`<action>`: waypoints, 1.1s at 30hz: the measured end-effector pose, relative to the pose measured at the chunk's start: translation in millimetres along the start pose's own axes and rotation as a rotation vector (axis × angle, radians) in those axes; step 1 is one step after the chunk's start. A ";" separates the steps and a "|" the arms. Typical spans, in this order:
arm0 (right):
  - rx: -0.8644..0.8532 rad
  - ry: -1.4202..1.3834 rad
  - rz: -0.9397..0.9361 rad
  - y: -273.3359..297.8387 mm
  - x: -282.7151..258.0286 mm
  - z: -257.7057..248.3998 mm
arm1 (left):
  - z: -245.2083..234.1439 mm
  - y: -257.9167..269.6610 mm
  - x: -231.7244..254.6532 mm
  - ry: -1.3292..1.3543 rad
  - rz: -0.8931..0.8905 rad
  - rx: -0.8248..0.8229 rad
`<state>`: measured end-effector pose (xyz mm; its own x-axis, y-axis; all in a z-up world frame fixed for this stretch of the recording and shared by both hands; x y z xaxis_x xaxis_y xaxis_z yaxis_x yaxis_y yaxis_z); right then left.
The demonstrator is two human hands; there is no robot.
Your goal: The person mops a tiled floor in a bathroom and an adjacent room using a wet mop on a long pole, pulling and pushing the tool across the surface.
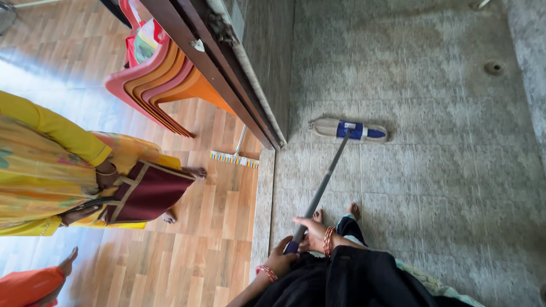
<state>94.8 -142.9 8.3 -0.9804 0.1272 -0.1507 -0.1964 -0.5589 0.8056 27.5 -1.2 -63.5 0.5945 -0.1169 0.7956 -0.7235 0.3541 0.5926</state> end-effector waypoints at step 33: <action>-0.070 -0.110 -0.077 -45.5 8.5 -18.1 | -24.6 25.5 5.8 -0.035 -0.082 -0.055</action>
<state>95.0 -131.2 -40.0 -0.9552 0.2588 -0.1437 -0.2755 -0.5997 0.7513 21.2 30.0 -46.8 0.6373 -0.1792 0.7494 -0.6524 0.3920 0.6486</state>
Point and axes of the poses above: each hand's wrist, its own y-axis away from the middle knuckle, its own z-axis out of the palm, x = y × z, the point moved 8 cm from there along -y, towards the middle knuckle, and after that the axes turned 10 degrees about -x, right-handed, at the moved point
